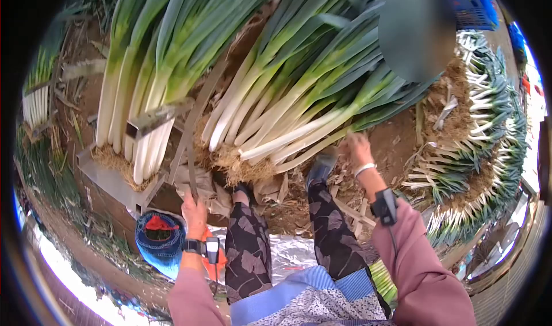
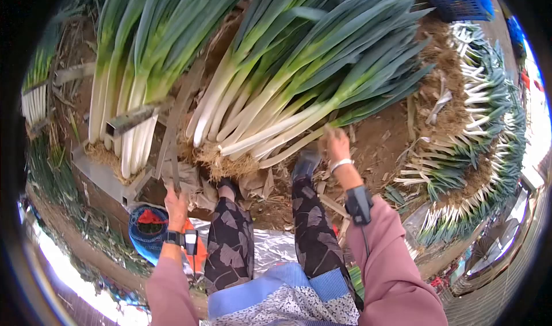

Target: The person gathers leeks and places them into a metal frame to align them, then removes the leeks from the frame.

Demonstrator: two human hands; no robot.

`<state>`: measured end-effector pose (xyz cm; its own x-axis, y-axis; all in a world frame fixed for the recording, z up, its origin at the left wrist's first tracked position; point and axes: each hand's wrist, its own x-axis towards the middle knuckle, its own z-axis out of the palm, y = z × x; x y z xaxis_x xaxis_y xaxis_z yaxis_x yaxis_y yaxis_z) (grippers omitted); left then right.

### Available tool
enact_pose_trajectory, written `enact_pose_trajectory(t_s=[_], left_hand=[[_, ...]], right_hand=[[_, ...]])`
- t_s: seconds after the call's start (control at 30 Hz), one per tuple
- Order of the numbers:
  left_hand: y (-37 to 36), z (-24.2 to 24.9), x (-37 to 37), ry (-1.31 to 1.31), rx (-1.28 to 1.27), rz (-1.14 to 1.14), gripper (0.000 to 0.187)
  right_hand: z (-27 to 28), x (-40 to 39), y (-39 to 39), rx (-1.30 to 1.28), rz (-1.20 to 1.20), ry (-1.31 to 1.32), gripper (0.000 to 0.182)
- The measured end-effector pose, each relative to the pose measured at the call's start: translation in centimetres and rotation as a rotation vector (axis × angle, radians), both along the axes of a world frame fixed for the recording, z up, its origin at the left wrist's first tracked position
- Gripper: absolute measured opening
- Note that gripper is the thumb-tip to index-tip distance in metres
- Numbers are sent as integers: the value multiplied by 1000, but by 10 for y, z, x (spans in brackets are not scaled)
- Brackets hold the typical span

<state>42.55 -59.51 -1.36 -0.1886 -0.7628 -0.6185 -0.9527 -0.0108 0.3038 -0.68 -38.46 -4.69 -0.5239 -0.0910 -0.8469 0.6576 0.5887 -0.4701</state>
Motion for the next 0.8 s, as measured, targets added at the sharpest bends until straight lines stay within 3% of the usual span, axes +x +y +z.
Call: enact_pose_trajectory(t_s=[0.03, 0.1, 0.17, 0.2, 0.23, 0.3, 0.37, 0.43, 0.57, 0.6, 0.67, 0.8], left_hand=[[-4, -10, 11, 103, 52, 75, 52], [-5, -27, 25, 189, 110, 153, 56], [3, -50, 30, 182, 71, 216, 65], [0, -56, 21, 123, 126, 292, 70], [9, -49, 14, -49, -26, 92, 65], [17, -27, -19, 38, -92, 132, 56], [24, 8, -55, 295, -142, -39, 48], [31, 63, -100, 497, -168, -176, 45], [14, 148, -151, 800, 100, -336, 54], [4, 159, -151, 798, 78, -324, 54], [-15, 172, -147, 678, 207, -508, 54], [-47, 168, -129, 755, 181, -477, 48]], right_hand=[[-6, -4, -13, -7, -100, -105, 48], [-32, -6, -34, 33, -146, -27, 57], [-65, -14, -49, 206, -220, 28, 55], [-67, -16, -50, 145, -189, -1, 45], [-69, -12, -54, 197, -213, 57, 45], [-32, -4, -60, 89, -331, 39, 37], [-5, -1, -36, -288, -387, -108, 30], [56, 18, -40, -335, -480, -133, 26], [149, 59, -55, -742, -467, -222, 30], [167, 65, -64, -727, -468, -158, 32], [208, 75, -97, -711, -442, -90, 35], [240, 78, -158, -812, -195, -6, 38]])
